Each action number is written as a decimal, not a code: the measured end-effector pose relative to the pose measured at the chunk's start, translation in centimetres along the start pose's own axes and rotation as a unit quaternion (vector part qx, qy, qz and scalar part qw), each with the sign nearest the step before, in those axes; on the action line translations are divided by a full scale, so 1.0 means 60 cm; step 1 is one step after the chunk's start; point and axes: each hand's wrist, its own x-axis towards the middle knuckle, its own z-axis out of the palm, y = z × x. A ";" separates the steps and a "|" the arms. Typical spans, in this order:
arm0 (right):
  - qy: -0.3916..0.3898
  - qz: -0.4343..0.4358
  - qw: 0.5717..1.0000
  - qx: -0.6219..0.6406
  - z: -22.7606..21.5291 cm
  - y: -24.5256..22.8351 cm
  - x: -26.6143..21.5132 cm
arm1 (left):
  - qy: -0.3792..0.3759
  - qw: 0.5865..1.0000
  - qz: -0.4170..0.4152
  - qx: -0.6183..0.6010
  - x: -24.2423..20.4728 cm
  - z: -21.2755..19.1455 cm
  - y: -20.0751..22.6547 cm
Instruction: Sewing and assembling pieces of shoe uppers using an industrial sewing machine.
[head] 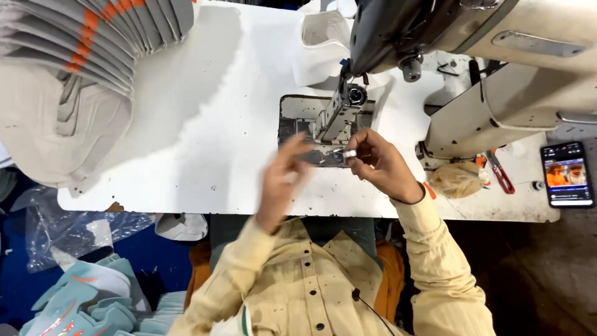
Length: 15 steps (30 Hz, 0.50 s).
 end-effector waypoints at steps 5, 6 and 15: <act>0.005 -0.005 0.998 -0.058 -0.016 -0.025 -0.014 | -0.238 0.909 0.080 0.334 0.026 0.090 -0.013; 0.013 -0.009 0.998 -0.063 -0.028 -0.034 -0.007 | -0.243 0.908 0.088 0.330 0.029 0.081 -0.018; 0.191 -0.235 0.771 -0.561 -0.077 -0.049 0.093 | -0.087 0.994 0.035 0.055 -0.057 -0.001 0.015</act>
